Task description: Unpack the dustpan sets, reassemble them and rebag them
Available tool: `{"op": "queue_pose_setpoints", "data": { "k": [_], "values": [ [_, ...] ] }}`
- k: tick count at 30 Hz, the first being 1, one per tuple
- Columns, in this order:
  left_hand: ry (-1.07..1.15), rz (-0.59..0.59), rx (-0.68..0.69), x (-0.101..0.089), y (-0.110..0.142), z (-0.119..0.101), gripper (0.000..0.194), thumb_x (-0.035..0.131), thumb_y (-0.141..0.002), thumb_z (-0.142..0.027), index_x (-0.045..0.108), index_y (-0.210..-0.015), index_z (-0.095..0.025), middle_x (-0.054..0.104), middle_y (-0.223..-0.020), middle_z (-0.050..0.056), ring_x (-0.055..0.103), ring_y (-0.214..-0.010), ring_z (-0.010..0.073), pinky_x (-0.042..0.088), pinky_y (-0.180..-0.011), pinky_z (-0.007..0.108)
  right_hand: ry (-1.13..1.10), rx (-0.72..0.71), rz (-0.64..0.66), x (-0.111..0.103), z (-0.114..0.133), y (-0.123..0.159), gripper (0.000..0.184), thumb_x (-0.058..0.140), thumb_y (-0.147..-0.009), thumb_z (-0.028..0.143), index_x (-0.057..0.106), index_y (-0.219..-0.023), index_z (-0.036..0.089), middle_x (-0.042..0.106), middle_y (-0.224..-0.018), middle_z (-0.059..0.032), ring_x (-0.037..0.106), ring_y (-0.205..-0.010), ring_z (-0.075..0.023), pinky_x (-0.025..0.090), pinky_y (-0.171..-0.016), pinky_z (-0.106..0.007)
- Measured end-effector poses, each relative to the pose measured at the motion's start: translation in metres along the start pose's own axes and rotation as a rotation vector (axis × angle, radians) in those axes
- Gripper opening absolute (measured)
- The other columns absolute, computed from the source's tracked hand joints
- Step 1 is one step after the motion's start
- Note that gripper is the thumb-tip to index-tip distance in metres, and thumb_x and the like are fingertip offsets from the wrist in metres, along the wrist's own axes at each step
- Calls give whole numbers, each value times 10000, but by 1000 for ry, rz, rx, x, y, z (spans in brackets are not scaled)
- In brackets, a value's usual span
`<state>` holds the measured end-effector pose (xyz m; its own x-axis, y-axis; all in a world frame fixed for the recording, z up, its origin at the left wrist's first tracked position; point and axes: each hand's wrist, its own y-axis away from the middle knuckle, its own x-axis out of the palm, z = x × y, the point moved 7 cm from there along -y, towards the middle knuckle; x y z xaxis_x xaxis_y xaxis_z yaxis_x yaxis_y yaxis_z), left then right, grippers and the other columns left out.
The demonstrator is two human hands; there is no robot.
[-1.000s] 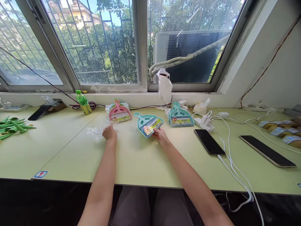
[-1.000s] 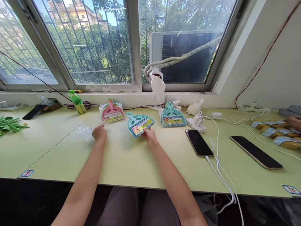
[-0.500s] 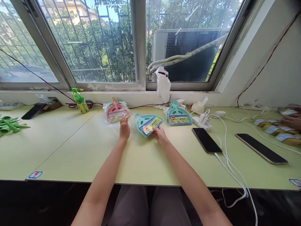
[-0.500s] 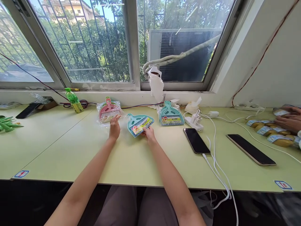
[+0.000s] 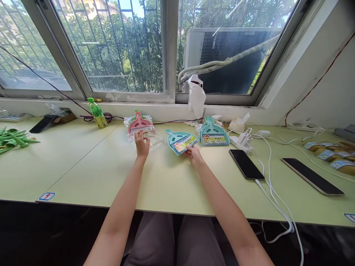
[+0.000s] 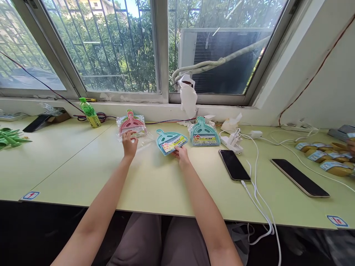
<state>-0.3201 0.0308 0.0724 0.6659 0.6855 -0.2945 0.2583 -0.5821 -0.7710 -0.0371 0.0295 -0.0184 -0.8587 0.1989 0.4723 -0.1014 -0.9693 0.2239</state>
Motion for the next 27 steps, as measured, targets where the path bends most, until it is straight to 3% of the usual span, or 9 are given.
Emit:
{"op": "queue_pose_setpoints", "data": {
  "k": [5,14,27],
  "values": [
    [84,-31,-60,-8,-2,1,297,512,-757,-36,578,-1007,-184,485,-1144,110,555,-1031,199,575,-736,298,-1,-13,17,-1,1,-1,134,545,-827,84,573,-907,187,717,-863,-33,688,-720,-132,599,-654,-248],
    [78,-19,-217,-4,-1,28,336,509,-731,12,568,-1002,-178,471,-1129,112,578,-952,184,565,-765,321,62,-7,62,0,0,-3,147,539,-829,100,584,-940,185,724,-845,-31,687,-705,-132,597,-650,-247],
    [58,-48,-231,-8,-2,35,247,551,-707,-34,598,-904,-177,493,-1074,89,587,-929,169,588,-712,291,101,6,69,3,1,0,126,542,-831,87,583,-914,173,721,-860,-43,688,-700,-134,592,-660,-253]
  ]
}}
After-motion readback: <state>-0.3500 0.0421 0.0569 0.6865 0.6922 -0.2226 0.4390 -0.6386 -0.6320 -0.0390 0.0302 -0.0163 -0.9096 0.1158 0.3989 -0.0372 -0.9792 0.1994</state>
